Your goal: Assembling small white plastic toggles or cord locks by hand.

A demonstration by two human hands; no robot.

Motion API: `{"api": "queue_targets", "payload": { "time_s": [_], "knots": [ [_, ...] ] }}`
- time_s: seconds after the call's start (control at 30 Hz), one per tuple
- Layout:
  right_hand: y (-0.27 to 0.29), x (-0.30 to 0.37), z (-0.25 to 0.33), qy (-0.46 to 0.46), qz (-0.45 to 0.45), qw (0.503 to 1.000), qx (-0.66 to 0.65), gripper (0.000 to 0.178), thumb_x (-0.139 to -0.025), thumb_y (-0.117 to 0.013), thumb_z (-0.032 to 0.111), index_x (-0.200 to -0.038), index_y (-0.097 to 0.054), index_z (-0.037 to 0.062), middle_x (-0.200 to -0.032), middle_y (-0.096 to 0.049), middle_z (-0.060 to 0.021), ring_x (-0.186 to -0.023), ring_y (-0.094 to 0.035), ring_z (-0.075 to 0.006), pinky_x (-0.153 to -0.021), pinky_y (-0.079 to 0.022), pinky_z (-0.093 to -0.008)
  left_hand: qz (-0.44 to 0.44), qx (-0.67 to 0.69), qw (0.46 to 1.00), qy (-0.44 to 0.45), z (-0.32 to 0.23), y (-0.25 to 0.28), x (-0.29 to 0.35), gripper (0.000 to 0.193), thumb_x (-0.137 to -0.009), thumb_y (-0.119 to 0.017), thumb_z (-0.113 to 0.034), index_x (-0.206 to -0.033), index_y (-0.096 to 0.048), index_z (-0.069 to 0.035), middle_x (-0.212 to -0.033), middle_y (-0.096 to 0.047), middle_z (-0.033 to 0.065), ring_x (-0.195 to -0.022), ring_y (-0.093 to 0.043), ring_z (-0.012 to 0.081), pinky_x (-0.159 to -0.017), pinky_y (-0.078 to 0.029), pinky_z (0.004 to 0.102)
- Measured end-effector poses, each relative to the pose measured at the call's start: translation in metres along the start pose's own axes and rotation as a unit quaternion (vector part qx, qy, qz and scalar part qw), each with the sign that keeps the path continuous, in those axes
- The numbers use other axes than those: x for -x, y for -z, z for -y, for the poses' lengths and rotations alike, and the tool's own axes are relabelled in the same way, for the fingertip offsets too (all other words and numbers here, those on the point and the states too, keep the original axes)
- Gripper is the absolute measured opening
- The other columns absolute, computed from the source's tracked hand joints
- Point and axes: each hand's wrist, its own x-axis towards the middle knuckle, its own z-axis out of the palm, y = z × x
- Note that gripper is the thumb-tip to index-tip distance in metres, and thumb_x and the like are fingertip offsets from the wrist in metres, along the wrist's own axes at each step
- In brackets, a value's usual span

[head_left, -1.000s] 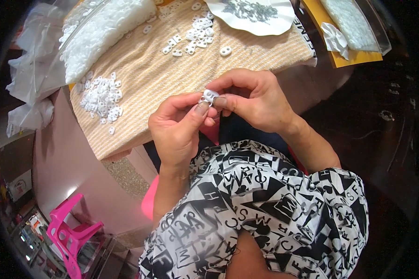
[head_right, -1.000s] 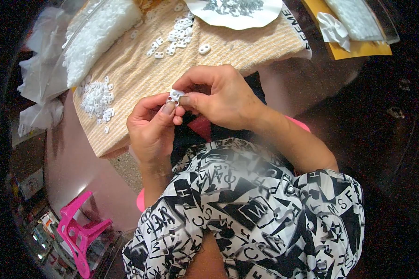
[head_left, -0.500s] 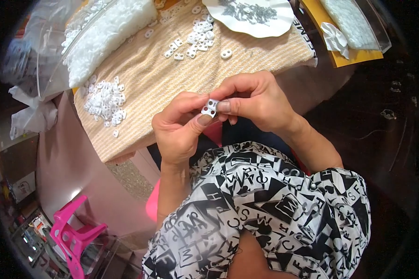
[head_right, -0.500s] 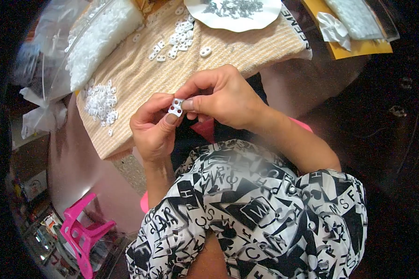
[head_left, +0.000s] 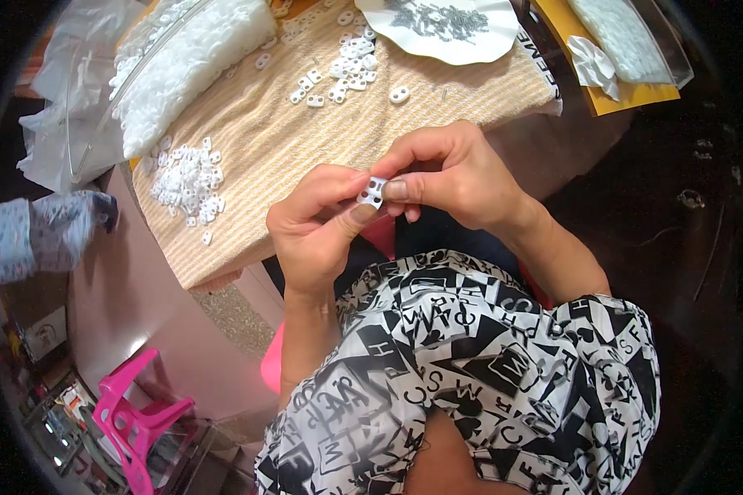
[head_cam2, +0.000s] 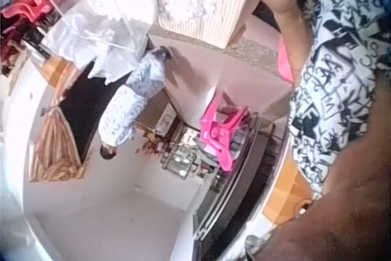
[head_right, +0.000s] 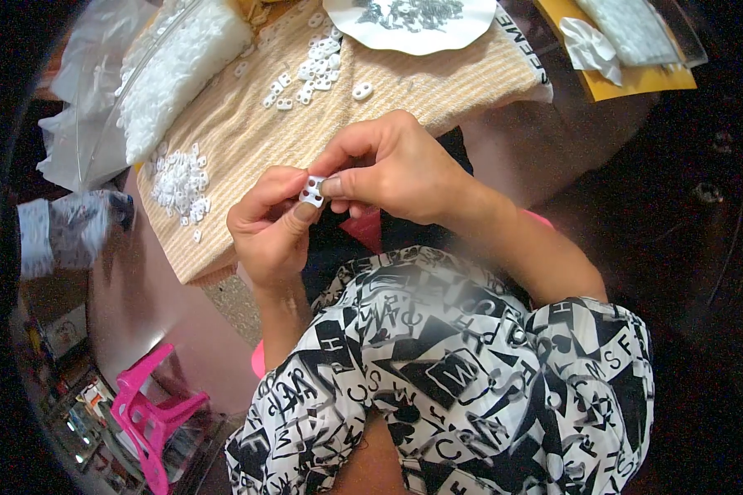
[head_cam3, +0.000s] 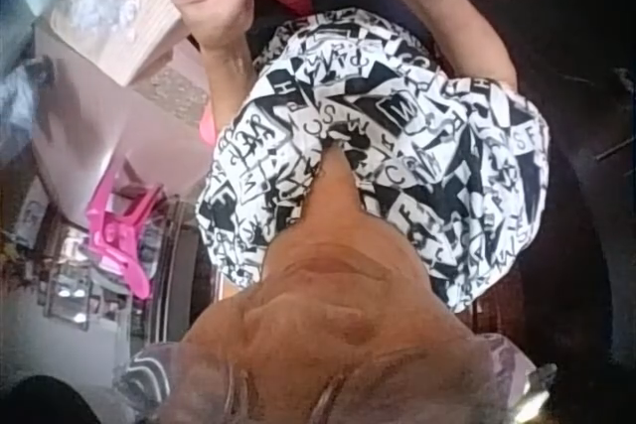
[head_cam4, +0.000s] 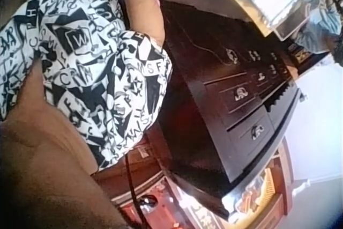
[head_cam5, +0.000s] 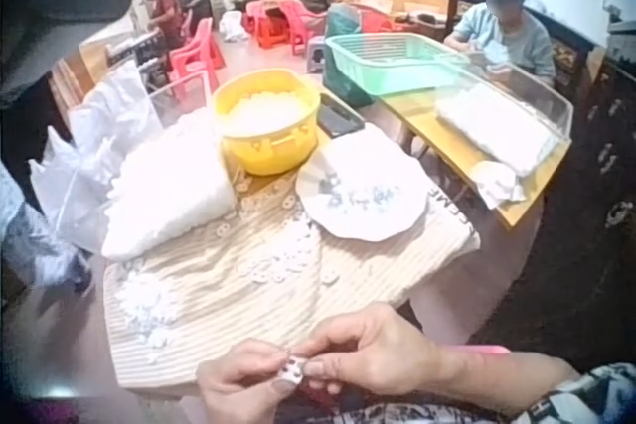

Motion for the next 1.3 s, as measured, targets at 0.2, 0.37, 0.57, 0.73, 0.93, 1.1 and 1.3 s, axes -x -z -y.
{"api": "queue_targets", "payload": {
  "time_s": [0.2,0.37,0.57,0.73,0.93,1.1,1.3],
  "knots": [
    [-0.003,0.000,0.001,0.007,-0.014,1.000,0.004,0.014,-0.076,-0.059,-0.003,-0.089,-0.059,-0.0070,-0.075,-0.061,-0.0104,-0.063,-0.057,-0.0113,-0.051,-0.046,-0.0191,-0.063,0.086,0.991,0.075,-0.003,-0.004,0.003,0.015,-0.071,-0.063,0.006,-0.085,-0.056,0.005,-0.079,-0.058,0.0132,-0.064,-0.055,0.0142,-0.056,-0.045,0.0214],
    [-0.005,0.001,-0.001,0.027,-0.024,0.999,0.026,0.013,-0.076,-0.058,-0.003,-0.089,-0.060,-0.0061,-0.075,-0.060,-0.0085,-0.062,-0.056,-0.0100,-0.052,-0.045,-0.0183,-0.048,0.078,0.993,0.073,-0.004,-0.002,0.003,0.012,-0.071,-0.061,0.008,-0.082,-0.056,0.006,-0.075,-0.058,0.0125,-0.060,-0.053,0.0120,-0.050,-0.044,0.0203],
    [-0.007,0.003,-0.003,0.094,-0.027,0.989,0.113,0.013,-0.076,-0.059,-0.004,-0.088,-0.060,-0.0060,-0.077,-0.058,-0.0077,-0.063,-0.056,-0.0094,-0.053,-0.045,-0.0186,-0.027,0.055,0.997,0.035,-0.003,0.001,0.005,0.011,-0.071,-0.059,0.011,-0.081,-0.057,0.005,-0.078,-0.058,0.0140,-0.059,-0.052,0.0115,-0.045,-0.041,0.0198],
    [-0.011,0.003,-0.003,0.082,-0.037,0.991,0.095,0.013,-0.075,-0.059,-0.005,-0.088,-0.060,-0.0067,-0.077,-0.058,-0.0081,-0.062,-0.055,-0.0097,-0.053,-0.046,-0.0188,-0.031,0.072,0.996,0.029,-0.002,-0.003,0.004,0.011,-0.073,-0.059,0.009,-0.082,-0.055,0.004,-0.081,-0.058,0.0139,-0.060,-0.052,0.0115,-0.047,-0.041,0.0199],
    [-0.008,0.005,0.003,0.072,-0.030,0.993,0.083,0.012,-0.076,-0.058,-0.005,-0.088,-0.060,-0.0066,-0.077,-0.058,-0.0083,-0.062,-0.056,-0.0101,-0.052,-0.045,-0.0187,-0.059,0.060,0.996,0.036,-0.004,-0.012,0.003,0.012,-0.076,-0.059,0.006,-0.087,-0.055,0.005,-0.082,-0.059,0.0132,-0.068,-0.056,0.0139,-0.060,-0.048,0.0236],
    [-0.006,0.005,0.005,0.069,-0.015,0.994,0.081,0.013,-0.076,-0.058,-0.005,-0.088,-0.060,-0.0060,-0.076,-0.058,-0.0082,-0.061,-0.056,-0.0101,-0.051,-0.045,-0.0188,-0.039,-0.017,0.999,-0.031,0.005,-0.009,0.006,0.022,-0.074,-0.063,0.001,-0.094,-0.056,0.003,-0.084,-0.056,0.0129,-0.065,-0.053,0.0142,-0.053,-0.044,0.0217],
    [-0.007,0.007,0.005,0.066,-0.004,0.993,0.098,0.012,-0.076,-0.059,-0.004,-0.087,-0.060,-0.0062,-0.075,-0.058,-0.0077,-0.060,-0.056,-0.0097,-0.052,-0.046,-0.0189,-0.021,-0.033,0.997,-0.067,0.008,-0.006,0.009,0.019,-0.072,-0.064,0.004,-0.090,-0.058,0.003,-0.087,-0.056,0.0109,-0.077,-0.054,0.0133,-0.066,-0.044,0.0214]
  ]
}}
